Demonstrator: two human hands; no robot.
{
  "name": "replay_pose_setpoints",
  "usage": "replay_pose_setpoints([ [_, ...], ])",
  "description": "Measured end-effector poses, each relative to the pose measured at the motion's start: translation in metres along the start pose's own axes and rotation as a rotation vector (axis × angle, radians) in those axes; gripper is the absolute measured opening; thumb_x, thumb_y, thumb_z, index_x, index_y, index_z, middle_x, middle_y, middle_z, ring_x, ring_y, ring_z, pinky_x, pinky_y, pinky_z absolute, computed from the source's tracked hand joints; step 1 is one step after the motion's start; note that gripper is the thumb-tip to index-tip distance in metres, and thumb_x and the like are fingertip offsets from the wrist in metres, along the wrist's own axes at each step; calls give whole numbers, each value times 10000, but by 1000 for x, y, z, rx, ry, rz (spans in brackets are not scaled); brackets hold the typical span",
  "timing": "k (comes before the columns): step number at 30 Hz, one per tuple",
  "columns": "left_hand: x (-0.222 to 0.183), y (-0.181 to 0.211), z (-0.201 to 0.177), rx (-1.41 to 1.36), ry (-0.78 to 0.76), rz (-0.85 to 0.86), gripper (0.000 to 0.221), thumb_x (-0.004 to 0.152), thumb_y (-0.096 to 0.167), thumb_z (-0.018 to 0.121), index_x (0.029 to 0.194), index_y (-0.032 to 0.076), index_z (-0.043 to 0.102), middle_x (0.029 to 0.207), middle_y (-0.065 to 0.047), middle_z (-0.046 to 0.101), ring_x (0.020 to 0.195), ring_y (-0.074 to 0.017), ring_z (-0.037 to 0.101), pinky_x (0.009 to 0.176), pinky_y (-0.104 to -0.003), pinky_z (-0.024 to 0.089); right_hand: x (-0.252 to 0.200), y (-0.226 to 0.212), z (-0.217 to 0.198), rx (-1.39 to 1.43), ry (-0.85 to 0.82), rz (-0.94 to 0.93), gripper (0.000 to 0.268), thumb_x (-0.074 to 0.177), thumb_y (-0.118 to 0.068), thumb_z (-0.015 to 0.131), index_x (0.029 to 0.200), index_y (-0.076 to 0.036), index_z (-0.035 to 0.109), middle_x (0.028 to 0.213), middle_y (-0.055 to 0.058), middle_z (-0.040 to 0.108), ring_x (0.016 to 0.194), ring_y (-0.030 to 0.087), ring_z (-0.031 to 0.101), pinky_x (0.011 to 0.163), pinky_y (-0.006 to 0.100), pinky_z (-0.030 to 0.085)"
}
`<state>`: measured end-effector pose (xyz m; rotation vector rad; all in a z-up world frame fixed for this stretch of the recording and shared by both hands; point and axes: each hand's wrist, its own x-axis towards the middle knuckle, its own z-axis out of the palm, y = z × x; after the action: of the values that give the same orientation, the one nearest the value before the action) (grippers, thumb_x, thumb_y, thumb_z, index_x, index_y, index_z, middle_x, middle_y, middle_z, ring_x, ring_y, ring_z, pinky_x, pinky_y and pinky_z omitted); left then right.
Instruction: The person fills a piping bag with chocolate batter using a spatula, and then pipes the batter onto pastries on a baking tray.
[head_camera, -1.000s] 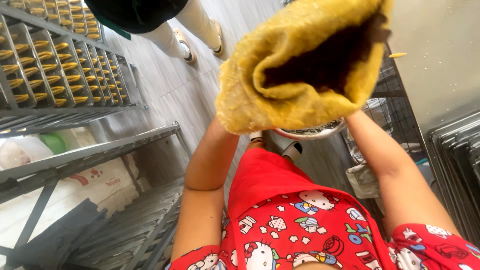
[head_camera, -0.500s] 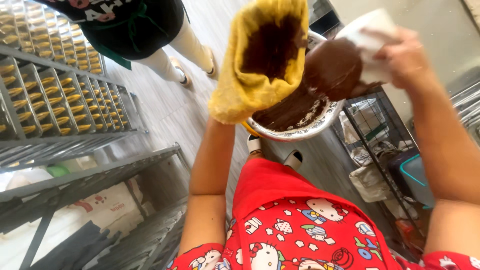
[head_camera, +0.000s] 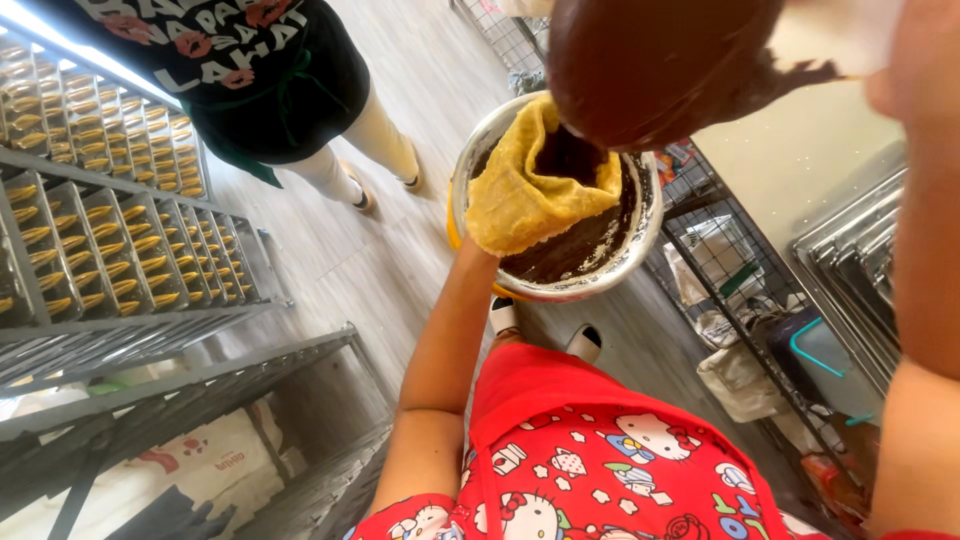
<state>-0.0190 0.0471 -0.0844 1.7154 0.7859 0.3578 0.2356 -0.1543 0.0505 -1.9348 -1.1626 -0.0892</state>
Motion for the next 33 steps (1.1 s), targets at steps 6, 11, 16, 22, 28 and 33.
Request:
replay_pose_setpoints([
  [6,-3,12,1,-36,-36,43,639,703,253,936,1211,41,611,1110,-74,742,1008,-199,728,891,-362,592,-10,3,10,-136,2,-133,358,942,71,497,1225,-76,658,1176,105,651,1002,251,642,851,359,560],
  [11,-3,19,-1,-57,-42,69,641,698,264,938,1206,43,617,1103,-68,746,1001,-194,731,884,-358,593,-12,13,8,-271,40,-228,314,963,72,502,1202,-67,649,1146,102,638,981,257,624,846,358,542],
  [16,-7,27,-4,-89,-29,102,642,693,275,941,1201,45,622,1096,-62,750,994,-189,734,877,-353,594,-15,33,4,-516,65,-359,271,984,74,508,1179,-58,640,1115,99,625,960,263,607,840,357,525],
  [22,-12,43,-12,-155,-19,168,644,687,289,944,1195,48,629,1088,-55,755,986,-183,738,868,-348,595,-23,61,-4,-784,84,-484,221,1009,75,515,1152,-48,629,1079,95,609,935,270,586,833,356,505],
  [28,-17,72,-9,-172,-45,258,647,681,302,947,1189,50,637,1080,-49,760,977,-177,741,860,-342,596,-35,72,-19,-1033,70,-569,175,1034,76,521,1124,-38,618,1042,91,594,910,278,565,826,355,484],
  [33,-26,93,-7,-106,-96,345,649,676,314,950,1184,52,642,1073,-43,764,970,-172,744,852,-338,597,-32,40,-22,-797,126,-490,127,1058,78,532,1082,-21,609,983,86,572,868,277,536,801,355,454],
])
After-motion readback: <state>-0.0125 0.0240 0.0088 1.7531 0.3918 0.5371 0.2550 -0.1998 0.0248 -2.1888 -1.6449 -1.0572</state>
